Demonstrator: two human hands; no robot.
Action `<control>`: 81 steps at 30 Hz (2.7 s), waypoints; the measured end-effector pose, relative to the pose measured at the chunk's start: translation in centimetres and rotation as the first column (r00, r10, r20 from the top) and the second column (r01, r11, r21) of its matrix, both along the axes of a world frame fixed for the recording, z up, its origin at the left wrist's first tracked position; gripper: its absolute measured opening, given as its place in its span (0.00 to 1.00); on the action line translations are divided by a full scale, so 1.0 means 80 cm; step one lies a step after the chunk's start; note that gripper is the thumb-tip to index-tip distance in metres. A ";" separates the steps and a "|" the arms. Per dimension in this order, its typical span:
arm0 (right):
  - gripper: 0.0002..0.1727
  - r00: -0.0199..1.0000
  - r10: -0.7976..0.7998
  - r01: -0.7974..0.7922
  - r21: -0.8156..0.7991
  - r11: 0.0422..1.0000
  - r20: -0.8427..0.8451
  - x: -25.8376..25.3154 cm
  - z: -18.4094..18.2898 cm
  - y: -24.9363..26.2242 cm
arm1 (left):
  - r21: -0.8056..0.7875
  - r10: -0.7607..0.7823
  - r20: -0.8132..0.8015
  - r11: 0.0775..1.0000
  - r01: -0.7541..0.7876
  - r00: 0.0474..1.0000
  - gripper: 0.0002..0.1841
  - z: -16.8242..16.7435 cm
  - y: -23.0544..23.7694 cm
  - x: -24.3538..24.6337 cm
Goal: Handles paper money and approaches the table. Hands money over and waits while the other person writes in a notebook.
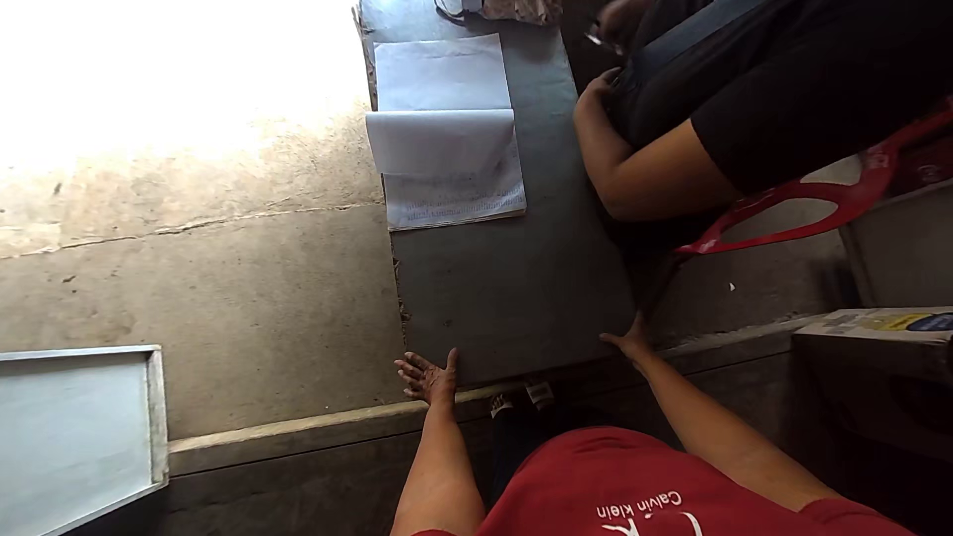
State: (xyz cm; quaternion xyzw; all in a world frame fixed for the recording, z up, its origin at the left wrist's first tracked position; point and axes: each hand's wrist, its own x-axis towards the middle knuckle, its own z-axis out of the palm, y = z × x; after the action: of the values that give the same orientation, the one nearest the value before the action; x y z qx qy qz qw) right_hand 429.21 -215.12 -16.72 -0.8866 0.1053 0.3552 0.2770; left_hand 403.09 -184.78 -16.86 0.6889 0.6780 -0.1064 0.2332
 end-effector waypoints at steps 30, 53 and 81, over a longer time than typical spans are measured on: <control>0.76 1.000 -0.020 0.020 0.000 1.000 -0.009 -0.001 0.004 0.001 | 0.009 -0.013 0.000 1.000 0.013 1.000 0.63 -0.001 -0.001 -0.001; 0.76 1.000 -0.020 0.020 0.006 1.000 -0.003 0.000 0.000 0.000 | 0.007 -0.009 -0.004 1.000 0.009 1.000 0.63 0.001 -0.002 0.000; 0.76 1.000 -0.018 0.017 0.019 1.000 0.018 0.000 -0.009 -0.003 | 0.002 -0.007 0.000 1.000 0.007 1.000 0.63 0.001 -0.001 0.000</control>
State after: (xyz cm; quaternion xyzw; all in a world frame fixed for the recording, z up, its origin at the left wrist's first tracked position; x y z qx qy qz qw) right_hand 429.25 -215.35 -17.41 -0.8862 0.1072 0.3456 0.2894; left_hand 403.08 -184.84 -16.79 0.6916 0.6757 -0.1064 0.2321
